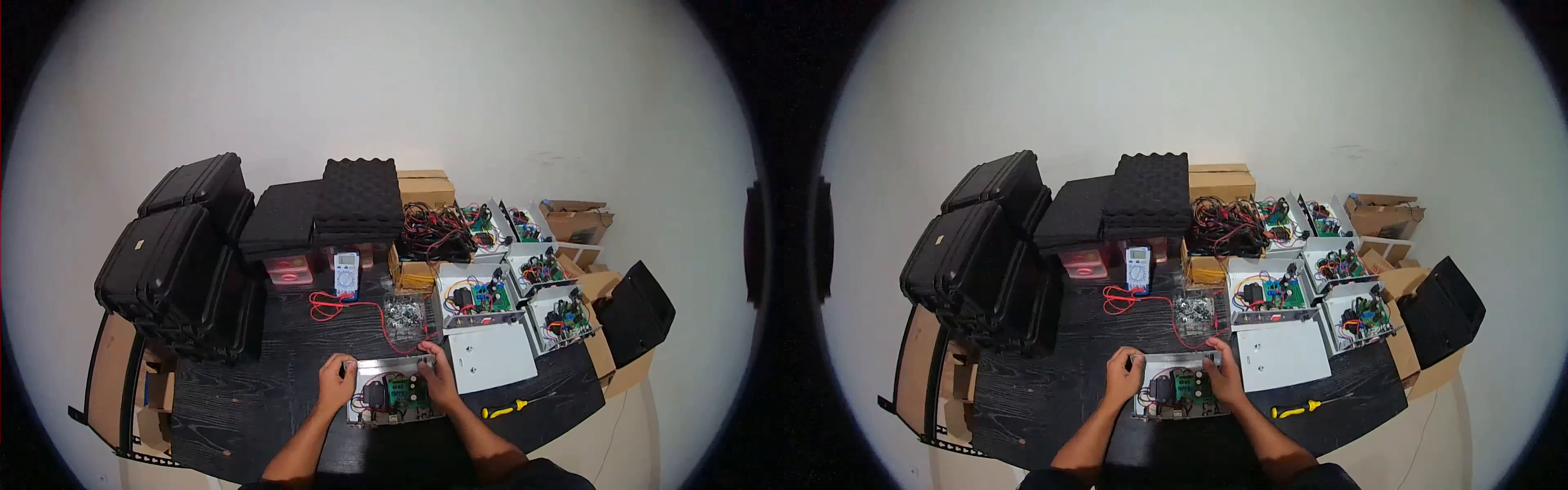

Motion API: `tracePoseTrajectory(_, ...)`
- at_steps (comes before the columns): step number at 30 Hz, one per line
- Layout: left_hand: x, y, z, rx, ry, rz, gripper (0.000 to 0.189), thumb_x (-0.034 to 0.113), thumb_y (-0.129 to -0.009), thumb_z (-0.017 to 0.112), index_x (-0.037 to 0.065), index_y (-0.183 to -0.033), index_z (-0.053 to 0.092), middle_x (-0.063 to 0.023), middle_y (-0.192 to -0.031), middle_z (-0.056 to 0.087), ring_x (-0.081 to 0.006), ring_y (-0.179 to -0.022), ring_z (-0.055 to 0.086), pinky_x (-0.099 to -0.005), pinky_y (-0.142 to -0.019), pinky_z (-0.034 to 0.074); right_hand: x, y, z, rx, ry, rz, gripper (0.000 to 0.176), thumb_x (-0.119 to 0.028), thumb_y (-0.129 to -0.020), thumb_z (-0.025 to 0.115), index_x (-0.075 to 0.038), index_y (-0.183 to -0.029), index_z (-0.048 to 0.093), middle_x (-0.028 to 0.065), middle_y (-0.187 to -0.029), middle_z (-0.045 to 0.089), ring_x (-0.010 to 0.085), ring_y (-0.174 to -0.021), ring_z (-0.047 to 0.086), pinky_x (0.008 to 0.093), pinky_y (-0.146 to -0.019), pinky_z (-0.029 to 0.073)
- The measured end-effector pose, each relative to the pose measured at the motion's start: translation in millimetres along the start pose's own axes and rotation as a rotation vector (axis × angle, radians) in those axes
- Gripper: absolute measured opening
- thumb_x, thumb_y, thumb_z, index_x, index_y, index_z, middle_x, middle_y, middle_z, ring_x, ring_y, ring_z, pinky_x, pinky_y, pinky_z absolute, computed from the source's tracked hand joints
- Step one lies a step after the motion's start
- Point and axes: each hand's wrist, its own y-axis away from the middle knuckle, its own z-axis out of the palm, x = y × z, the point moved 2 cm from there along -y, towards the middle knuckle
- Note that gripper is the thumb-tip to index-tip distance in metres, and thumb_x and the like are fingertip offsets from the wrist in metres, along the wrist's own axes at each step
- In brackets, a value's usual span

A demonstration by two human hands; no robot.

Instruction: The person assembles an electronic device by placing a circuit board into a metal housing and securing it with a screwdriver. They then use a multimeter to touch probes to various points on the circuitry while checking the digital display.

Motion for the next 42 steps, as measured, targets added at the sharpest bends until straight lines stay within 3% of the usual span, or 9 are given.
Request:
tracePoseTrajectory(6,-2,-1,5,0.018,-0.039,-0.006,0.013,0.011,-0.091,0.077,-0.001,-0.092,0.07,-0.0157,-0.086,0.07,-0.0311,-0.083,0.07,-0.0396,-0.075,0.053,-19,-1,1,0.007,0.22,-0.089,0.051,-0.017,-0.102,0.064,-0.001,-0.148,0.049,0.0179,-0.145,0.059,0.0302,-0.14,0.053,0.0395,-0.121,0.035)
tracePoseTrajectory(13,-1,-4,6,0.014,-0.029,0.026,0.016,0.013,-0.09,0.079,0.0,-0.089,0.069,-0.0147,-0.084,0.068,-0.029,-0.08,0.069,-0.0388,-0.073,0.052,-14,-4,2,0.006,0.17,-0.111,0.049,-0.016,-0.1,0.065,0.0,-0.145,0.053,0.0179,-0.145,0.061,0.0308,-0.139,0.055,0.0406,-0.119,0.038)
tracePoseTrajectory(19,1,-2,6,0.0,-0.019,0.025,0.017,0.012,-0.089,0.079,0.0,-0.089,0.068,-0.0144,-0.085,0.067,-0.0288,-0.08,0.068,-0.0385,-0.074,0.052,-45,2,6,0.021,0.369,-0.147,0.043,-0.015,-0.096,0.069,-0.002,-0.136,0.061,0.0193,-0.136,0.066,0.0366,-0.131,0.061,0.0427,-0.113,0.045)
tracePoseTrajectory(24,-1,-3,7,0.051,-0.001,0.153,0.015,0.01,-0.089,0.078,0.0,-0.094,0.067,-0.0161,-0.095,0.068,-0.0317,-0.086,0.068,-0.0387,-0.075,0.052,-92,-4,19,0.074,0.52,-0.44,0.036,-0.012,-0.092,0.072,-0.001,-0.126,0.066,0.0206,-0.128,0.068,0.0384,-0.122,0.065,0.0429,-0.106,0.05)
tracePoseTrajectory(25,4,-2,5,0.047,-0.014,0.14,0.014,0.009,-0.093,0.075,-0.001,-0.097,0.066,-0.0142,-0.1,0.068,-0.0283,-0.09,0.068,-0.0382,-0.077,0.052,-106,-8,21,0.084,0.526,-0.466,0.034,-0.011,-0.091,0.072,-0.001,-0.123,0.067,0.0205,-0.126,0.069,0.0382,-0.119,0.067,0.0425,-0.104,0.052)
tracePoseTrajectory(29,-20,-7,14,0.113,0.238,-0.167,0.011,0.011,-0.1,0.067,-0.001,-0.1,0.067,-0.0085,-0.097,0.067,-0.0185,-0.089,0.064,-0.034,-0.08,0.051,-147,-54,29,-0.026,0.742,-0.36,0.029,-0.013,-0.091,0.072,0.0,-0.117,0.069,0.0245,-0.12,0.071,0.0413,-0.116,0.068,0.0467,-0.101,0.054)
tracePoseTrajectory(33,-29,-23,23,0.058,0.363,-0.312,0.024,0.018,-0.109,0.056,-0.001,-0.102,0.07,-0.0037,-0.09,0.068,-0.0126,-0.086,0.06,-0.0294,-0.081,0.05,-110,-138,45,-0.191,1.152,-0.212,0.027,-0.012,-0.092,0.066,0.002,-0.115,0.073,0.0269,-0.115,0.073,0.0439,-0.108,0.072,0.0515,-0.094,0.058)
tracePoseTrajectory(36,-32,-23,27,0.073,0.544,-0.263,0.031,0.027,-0.113,0.055,0.003,-0.103,0.07,-0.0005,-0.093,0.066,-0.0093,-0.086,0.058,-0.027,-0.081,0.048,-75,-175,53,-0.301,1.341,-0.13,0.025,-0.008,-0.093,0.062,0.003,-0.111,0.076,0.0263,-0.114,0.075,0.0428,-0.106,0.075,0.0509,-0.093,0.061)
tracePoseTrajectory(42,-46,-13,26,0.038,0.446,-0.198,0.029,0.024,-0.112,0.054,0.001,-0.102,0.07,-0.0024,-0.095,0.068,-0.0113,-0.088,0.06,-0.0284,-0.083,0.048,-36,-199,51,-0.379,1.427,-0.045,0.026,-0.008,-0.088,0.07,0.002,-0.112,0.073,0.026,-0.12,0.074,0.0408,-0.113,0.073,0.0515,-0.095,0.06)
